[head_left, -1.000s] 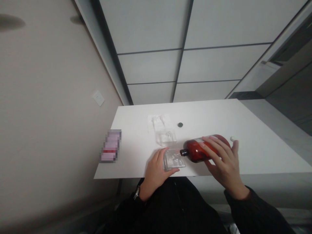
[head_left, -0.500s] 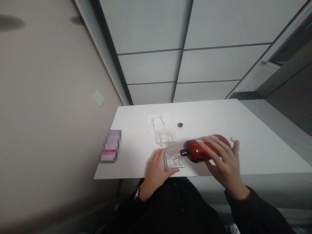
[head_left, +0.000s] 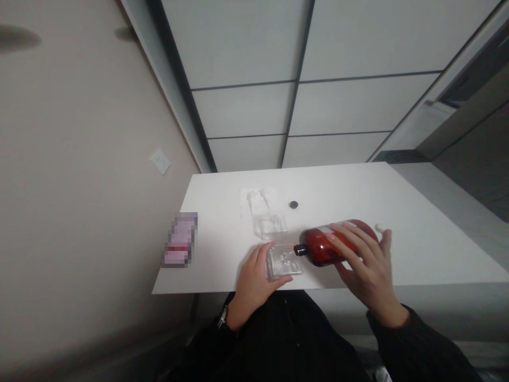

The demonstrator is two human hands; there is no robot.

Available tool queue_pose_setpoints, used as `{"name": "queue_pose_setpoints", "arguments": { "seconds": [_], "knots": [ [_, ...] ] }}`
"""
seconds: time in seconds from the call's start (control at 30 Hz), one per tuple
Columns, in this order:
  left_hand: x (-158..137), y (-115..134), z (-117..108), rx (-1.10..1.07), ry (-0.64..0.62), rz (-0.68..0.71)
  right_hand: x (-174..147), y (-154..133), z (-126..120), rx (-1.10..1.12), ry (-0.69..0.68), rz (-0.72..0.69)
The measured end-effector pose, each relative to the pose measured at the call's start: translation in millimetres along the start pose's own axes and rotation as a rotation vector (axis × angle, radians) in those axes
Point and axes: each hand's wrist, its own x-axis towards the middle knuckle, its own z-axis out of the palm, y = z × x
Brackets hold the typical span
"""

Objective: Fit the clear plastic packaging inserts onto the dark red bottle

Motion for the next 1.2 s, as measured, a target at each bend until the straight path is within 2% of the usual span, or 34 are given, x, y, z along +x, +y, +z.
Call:
{"name": "queue_pose_setpoints", "arguments": {
  "seconds": [0.23,0.6,1.2],
  "knots": [
    [-1.6,-5.1,3.0,0.001,0.004,-0.018,-2.8,2.7,3.5,0.004,0.003,-0.014],
    [0.2,4.2,-1.0,0.010,-0.025,-0.041,-0.6,-0.1,1.0,0.025,-0.005,0.000],
    [-0.1,-1.8,2.0,0.004,-0.008,-0.015,3.2,-0.8,0.8,0.005,0.010,-0.034]
  ]
}}
